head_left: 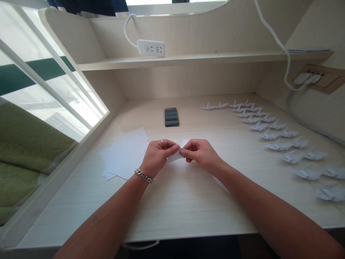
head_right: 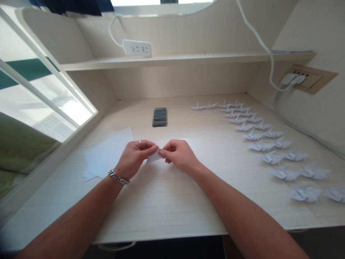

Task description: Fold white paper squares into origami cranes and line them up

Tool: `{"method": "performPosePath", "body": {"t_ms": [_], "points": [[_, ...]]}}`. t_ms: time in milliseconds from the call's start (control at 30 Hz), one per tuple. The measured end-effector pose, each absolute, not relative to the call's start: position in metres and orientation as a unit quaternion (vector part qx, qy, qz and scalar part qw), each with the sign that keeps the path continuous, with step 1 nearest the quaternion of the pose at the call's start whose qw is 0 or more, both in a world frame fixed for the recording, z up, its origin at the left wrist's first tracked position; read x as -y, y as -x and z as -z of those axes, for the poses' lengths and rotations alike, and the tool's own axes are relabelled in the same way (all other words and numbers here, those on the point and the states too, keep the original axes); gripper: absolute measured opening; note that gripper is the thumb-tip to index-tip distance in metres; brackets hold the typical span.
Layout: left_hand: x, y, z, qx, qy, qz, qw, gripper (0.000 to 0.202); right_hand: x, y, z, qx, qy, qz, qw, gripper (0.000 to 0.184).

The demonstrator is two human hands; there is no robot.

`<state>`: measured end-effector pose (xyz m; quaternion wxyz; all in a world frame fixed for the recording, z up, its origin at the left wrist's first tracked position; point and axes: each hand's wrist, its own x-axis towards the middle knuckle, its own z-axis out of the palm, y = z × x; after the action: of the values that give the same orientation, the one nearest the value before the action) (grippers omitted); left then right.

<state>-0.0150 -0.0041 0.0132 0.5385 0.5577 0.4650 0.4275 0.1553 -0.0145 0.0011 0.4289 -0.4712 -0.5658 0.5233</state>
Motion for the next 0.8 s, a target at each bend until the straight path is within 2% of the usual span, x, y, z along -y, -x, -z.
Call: {"method": "performPosePath", "body": {"t_ms": [100, 400, 633, 800], "points": [[0.005, 0.015, -0.014, -0.467, -0.562, -0.421, 0.537, 0.023, 0.014, -0.156, -0.001, 0.554, 0.467, -0.534, 0.436, 0.024], [-0.002, 0.019, -0.011, -0.539, -0.571, -0.439, 0.437, 0.032, 0.006, -0.167, -0.004, 0.466, 0.477, -0.620, 0.413, 0.017], [-0.001, 0.018, -0.011, -0.550, -0.568, -0.438, 0.428, 0.031, 0.005, -0.169, 0.000, 0.527, 0.484, -0.561, 0.416, 0.029], [0.000, 0.016, -0.012, -0.547, -0.571, -0.435, 0.431, 0.032, 0.009, -0.165, 0.004, 0.619, 0.474, -0.493, 0.386, 0.027]]}}
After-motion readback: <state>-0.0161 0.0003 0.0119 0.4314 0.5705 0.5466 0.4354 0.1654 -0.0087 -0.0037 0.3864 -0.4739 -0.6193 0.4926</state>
